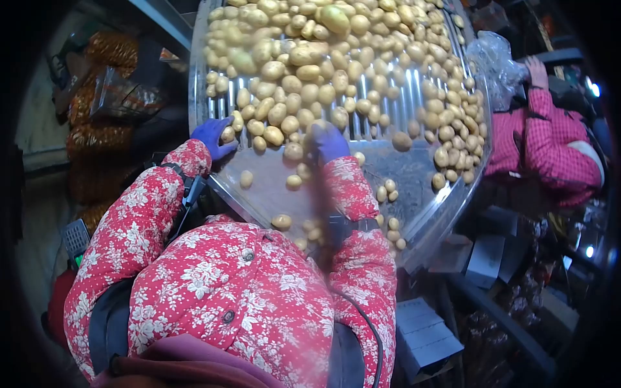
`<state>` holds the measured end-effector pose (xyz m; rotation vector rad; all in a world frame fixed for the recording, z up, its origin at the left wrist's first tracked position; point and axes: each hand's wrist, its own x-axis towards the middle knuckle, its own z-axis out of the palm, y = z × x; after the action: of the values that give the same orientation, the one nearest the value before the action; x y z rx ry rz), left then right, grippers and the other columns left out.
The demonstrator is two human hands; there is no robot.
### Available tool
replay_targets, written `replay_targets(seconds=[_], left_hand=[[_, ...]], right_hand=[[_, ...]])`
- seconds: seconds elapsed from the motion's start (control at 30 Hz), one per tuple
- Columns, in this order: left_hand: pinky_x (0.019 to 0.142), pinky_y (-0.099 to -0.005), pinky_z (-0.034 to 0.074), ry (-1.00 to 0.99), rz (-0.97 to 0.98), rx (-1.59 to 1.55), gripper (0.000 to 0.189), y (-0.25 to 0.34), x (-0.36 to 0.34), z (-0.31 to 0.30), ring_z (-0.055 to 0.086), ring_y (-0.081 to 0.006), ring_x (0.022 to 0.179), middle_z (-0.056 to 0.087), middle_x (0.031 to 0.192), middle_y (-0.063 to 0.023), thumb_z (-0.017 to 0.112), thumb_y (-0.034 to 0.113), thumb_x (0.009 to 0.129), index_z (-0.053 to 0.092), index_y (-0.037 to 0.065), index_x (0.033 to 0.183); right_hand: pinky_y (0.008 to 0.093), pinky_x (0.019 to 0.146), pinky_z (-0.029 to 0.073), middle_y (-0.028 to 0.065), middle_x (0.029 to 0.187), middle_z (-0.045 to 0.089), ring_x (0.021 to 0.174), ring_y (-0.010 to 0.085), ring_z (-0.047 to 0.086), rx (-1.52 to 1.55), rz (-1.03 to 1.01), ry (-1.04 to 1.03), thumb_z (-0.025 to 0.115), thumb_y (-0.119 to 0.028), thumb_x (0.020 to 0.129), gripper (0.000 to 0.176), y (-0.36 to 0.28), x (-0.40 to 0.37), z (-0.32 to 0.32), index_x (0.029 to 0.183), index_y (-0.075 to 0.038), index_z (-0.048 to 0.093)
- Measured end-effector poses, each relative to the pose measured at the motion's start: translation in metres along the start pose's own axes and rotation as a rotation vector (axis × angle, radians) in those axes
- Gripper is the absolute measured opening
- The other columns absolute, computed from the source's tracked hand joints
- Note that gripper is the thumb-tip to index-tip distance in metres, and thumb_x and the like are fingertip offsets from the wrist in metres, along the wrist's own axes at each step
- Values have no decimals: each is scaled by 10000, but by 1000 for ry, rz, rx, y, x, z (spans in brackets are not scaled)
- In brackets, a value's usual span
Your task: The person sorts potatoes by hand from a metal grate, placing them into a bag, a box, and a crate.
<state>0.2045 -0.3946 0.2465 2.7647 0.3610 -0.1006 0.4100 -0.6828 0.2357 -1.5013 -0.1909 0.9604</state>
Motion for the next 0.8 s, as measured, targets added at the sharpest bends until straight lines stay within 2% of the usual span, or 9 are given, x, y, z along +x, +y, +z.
replay_targets(seconds=[0.07, 0.13, 0.17, 0.3, 0.43, 0.57, 0.6, 0.7, 0.8], left_hand=[[888, -459, 458, -28, -4, 18, 680, -3, 2, 2, 576, -348, 997, 607, 1064, -146, 680, 485, 780, 480, 151, 1338], [912, -449, 455, -14, 6, 37, 711, -3, 2, 4, 573, -351, 1029, 608, 1100, -161, 691, 480, 774, 469, 136, 1355], [926, -445, 453, -7, 24, 46, 724, -8, 3, 9, 573, -354, 1041, 607, 1112, -171, 703, 469, 768, 467, 126, 1360], [962, -457, 446, -10, 8, -24, 754, -3, 4, 6, 564, -379, 1089, 589, 1174, -201, 746, 418, 757, 462, 87, 1372], [955, -456, 450, 7, 11, -26, 763, -6, 3, 8, 561, -381, 1107, 581, 1194, -200, 735, 396, 783, 419, 92, 1407], [1025, -427, 407, 64, 114, -87, 685, -8, 7, 8, 508, -361, 1209, 518, 1326, -187, 685, 285, 842, 388, 107, 1433], [1032, -434, 401, 98, 154, -55, 666, -12, 6, 11, 493, -368, 1224, 505, 1339, -193, 674, 291, 850, 396, 107, 1426], [1036, -473, 387, 157, 146, 117, 593, -26, 4, 25, 455, -390, 1259, 468, 1374, -208, 619, 354, 879, 432, 131, 1396], [1031, -474, 392, 138, 108, 171, 594, -19, 1, 21, 459, -391, 1253, 463, 1371, -213, 633, 335, 862, 440, 144, 1391]], right_hand=[[278, 620, 521, 82, 934, 613, 758, 155, 614, -233, -202, 154, 620, -285, 930, 460, 58, 16, -17, 1281, -11, 503], [307, 597, 529, 92, 949, 616, 746, 150, 619, 264, -78, 120, 644, -254, 914, 468, 16, -22, 0, 1296, -26, 499], [316, 607, 531, 80, 953, 635, 793, 178, 634, 8, -58, 138, 621, -259, 934, 377, 17, -25, -7, 1248, -62, 549], [328, 541, 511, 80, 933, 646, 670, 177, 603, 484, 195, 179, 577, -229, 954, 319, -3, -54, -23, 1235, -77, 562], [338, 612, 492, 106, 1031, 630, 753, 203, 609, 306, 87, 250, 549, -301, 939, 375, 3, -91, -35, 1254, -97, 542], [336, 643, 494, 77, 1083, 628, 819, 203, 610, 820, 233, 189, 570, -293, 915, 398, 50, -113, -53, 1267, -111, 540], [354, 665, 516, 61, 1084, 630, 865, 192, 606, 837, 132, 129, 579, -259, 908, 365, 48, -135, -49, 1242, -115, 560], [362, 706, 536, 65, 1088, 625, 901, 188, 606, 767, 229, 303, 571, -178, 904, 315, 44, -150, -53, 1205, -89, 581], [251, 608, 513, 80, 981, 625, 742, 131, 595, -169, -222, 436, 573, -92, 888, 286, 117, -102, -123, 1160, -10, 601]])
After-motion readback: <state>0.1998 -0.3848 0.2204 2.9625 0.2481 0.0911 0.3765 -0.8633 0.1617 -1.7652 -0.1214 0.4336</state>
